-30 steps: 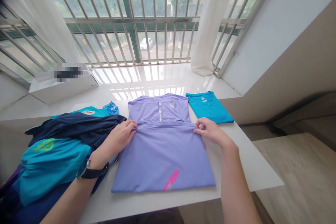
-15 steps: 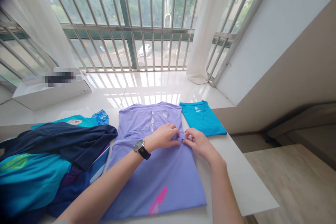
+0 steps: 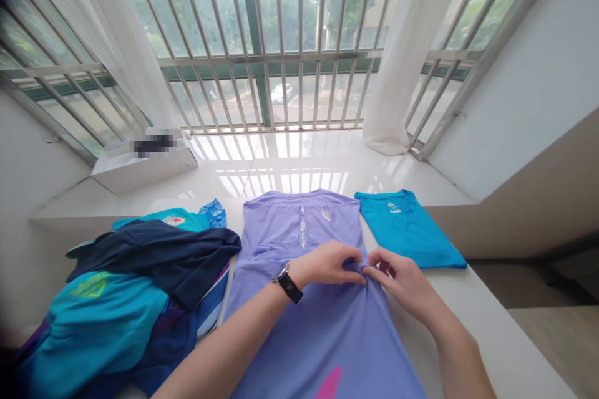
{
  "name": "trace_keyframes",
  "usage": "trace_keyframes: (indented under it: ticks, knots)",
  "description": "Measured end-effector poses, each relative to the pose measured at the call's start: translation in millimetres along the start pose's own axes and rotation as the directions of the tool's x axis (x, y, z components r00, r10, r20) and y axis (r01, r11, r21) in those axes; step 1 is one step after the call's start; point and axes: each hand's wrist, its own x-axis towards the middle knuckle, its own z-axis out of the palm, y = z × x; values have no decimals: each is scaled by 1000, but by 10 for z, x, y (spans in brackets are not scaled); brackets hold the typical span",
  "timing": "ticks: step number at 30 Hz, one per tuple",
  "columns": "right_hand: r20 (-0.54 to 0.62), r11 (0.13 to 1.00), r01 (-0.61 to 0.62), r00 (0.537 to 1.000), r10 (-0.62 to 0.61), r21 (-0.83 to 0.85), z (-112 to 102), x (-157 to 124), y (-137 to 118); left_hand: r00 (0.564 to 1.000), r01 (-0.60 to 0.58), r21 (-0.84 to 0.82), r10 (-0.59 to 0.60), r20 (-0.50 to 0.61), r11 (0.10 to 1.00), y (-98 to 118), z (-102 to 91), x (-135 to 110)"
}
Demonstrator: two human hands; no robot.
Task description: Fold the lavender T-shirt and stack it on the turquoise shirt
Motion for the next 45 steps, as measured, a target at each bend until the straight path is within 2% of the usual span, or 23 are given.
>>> trace_keyframes:
  ticks: [4, 6, 11, 14, 18, 21, 24, 29, 35, 42, 45]
  knots:
    - [-34, 995, -35, 999, 38, 96, 16, 13, 12, 1000, 30, -243, -29, 8, 970, 4, -45, -19]
    - [-26, 988, -51, 998, 56, 144, 33, 28, 20, 999, 44, -298, -42, 12, 954, -1, -45, -16]
    - [-46, 979, -63, 996, 73, 194, 64, 47, 28, 997, 43, -138, -34, 69, 989, -16, -9, 14]
    - [-65, 978, -65, 995, 80, 198, 66, 46, 25, 991, 81, -70, -72, 114, 994, 15, 18, 21]
    - [-14, 977, -95, 995, 100, 188, 78, 55, 51, 981, 188, 15, -189, 44, 982, 102, 70, 16]
    - [-25, 983, -81, 996, 86, 166, 93, 72, 94, 972, 235, 46, -235, -14, 971, 138, 90, 10]
    - [-67, 984, -68, 995, 79, 163, 96, 83, 125, 981, 196, -26, -196, -2, 980, 108, 71, 11]
    - [-112, 975, -81, 988, 106, 208, 74, 82, 142, 996, 87, -250, -82, 33, 964, 1, 30, 20]
    - [-216, 983, -181, 961, 173, -17, 30, 82, 174, 993, 118, -409, -107, 50, 905, -9, -11, -6]
    - [-148, 949, -208, 957, 247, 238, 71, 27, -21, 989, 144, -467, -135, 53, 872, 2, -25, -12]
    - [-73, 948, -223, 967, 245, 229, 46, 31, -58, 990, 134, -450, -137, 25, 883, 9, -17, -7]
